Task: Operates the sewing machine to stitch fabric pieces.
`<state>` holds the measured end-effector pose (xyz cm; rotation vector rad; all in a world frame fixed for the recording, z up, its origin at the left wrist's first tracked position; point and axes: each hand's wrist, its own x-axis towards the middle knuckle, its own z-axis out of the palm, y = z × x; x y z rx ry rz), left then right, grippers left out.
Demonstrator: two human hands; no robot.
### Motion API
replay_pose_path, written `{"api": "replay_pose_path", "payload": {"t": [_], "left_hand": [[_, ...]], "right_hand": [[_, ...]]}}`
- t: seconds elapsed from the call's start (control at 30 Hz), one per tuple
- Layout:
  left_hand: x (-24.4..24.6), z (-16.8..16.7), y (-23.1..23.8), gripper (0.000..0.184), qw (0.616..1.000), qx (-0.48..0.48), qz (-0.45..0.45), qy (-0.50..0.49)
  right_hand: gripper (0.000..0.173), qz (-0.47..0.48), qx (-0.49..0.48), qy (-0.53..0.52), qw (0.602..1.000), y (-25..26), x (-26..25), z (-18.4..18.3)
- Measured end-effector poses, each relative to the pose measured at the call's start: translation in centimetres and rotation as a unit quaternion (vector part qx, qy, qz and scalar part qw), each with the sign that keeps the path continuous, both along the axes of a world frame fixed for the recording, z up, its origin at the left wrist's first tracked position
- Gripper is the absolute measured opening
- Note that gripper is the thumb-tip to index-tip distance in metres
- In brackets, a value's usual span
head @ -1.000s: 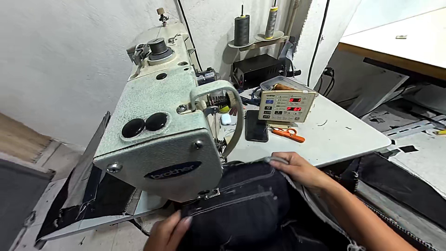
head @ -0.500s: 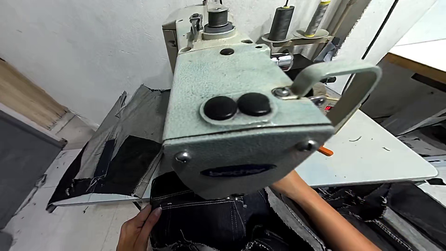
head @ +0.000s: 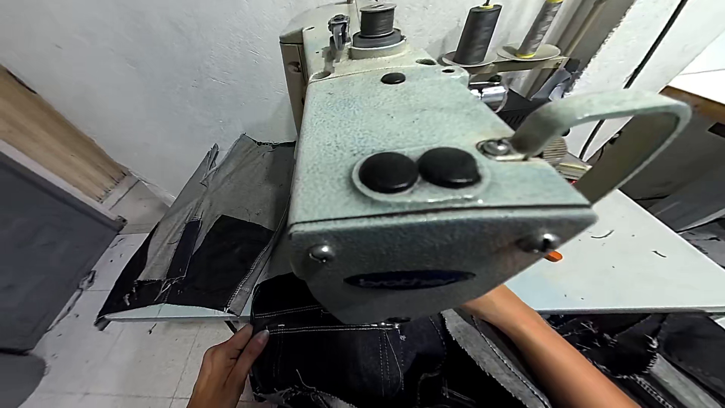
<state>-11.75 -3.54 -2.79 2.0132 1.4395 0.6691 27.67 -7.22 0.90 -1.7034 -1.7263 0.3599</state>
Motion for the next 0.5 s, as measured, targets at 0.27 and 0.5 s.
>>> {"api": "replay_pose_path", "payload": {"t": [0.27, 0.5], "left_hand": [[0.4, 2.4, -0.9, 0.039, 0.994, -0.022, -0.008, 0.109], [5.7, 5.7, -6.4, 0.033, 0.993, 0.033, -0.085, 0.079]], "right_hand": [[0.07, 0.024, 0.021, -0.118, 0.992, -3.2, 1.5, -0.6], [0.109, 0.012, -0.162, -0.037, 0.986, -11.7, -0.6, 1.9]]}}
